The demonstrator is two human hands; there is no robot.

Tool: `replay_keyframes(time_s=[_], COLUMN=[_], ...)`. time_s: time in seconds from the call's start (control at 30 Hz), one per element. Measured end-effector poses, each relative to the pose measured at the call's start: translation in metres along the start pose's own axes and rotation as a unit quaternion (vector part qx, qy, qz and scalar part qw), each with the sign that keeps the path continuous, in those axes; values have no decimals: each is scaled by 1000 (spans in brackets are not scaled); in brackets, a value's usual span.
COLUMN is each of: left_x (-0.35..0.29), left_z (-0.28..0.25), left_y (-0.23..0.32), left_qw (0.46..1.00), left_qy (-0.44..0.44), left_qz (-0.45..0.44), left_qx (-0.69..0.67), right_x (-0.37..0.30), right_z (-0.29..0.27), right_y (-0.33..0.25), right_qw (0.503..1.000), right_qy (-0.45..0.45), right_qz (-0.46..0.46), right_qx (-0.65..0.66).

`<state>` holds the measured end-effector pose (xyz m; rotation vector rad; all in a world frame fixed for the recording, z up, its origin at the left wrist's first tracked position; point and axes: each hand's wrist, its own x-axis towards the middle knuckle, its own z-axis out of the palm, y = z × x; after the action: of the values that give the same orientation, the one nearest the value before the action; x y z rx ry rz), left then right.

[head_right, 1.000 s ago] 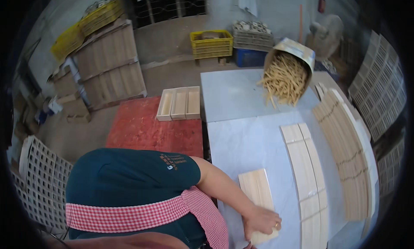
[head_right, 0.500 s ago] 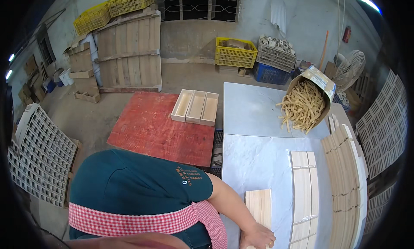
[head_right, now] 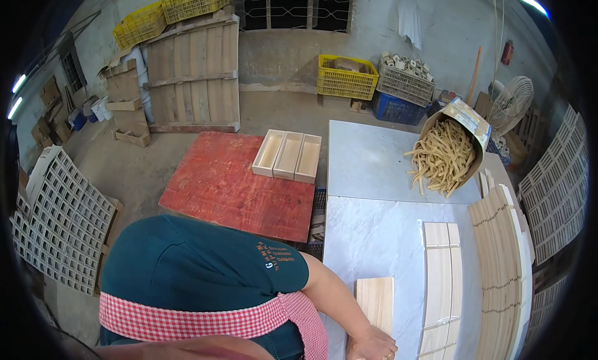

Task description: Assemble wooden pieces into a small rectangular box using glue and a pneumatic nail gun.

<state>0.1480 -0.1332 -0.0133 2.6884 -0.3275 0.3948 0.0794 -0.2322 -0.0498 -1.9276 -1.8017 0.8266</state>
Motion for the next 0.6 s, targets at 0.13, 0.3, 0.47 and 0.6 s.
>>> replay_keyframes(time_s=[0.13,0.3,0.47,0.6], left_x=[-1,-4,0,-1], left_z=[-10,-13,-10,-31], left_y=[6,9,12,18], left_qw=[1000,999,998,998], left_qy=[-19,15,60,-42], left_qz=[-17,-6,2,-31], left_qx=[-13,-36,-31,-44], right_x=[64,116,142,135], right_z=[36,61,56,20], right_y=[-56,-103,-130,-138], right_qw=[965,827,656,683], right_qy=[-215,-454,-598,-636], right_qz=[-111,-246,-336,-153], right_qx=[97,223,316,326])
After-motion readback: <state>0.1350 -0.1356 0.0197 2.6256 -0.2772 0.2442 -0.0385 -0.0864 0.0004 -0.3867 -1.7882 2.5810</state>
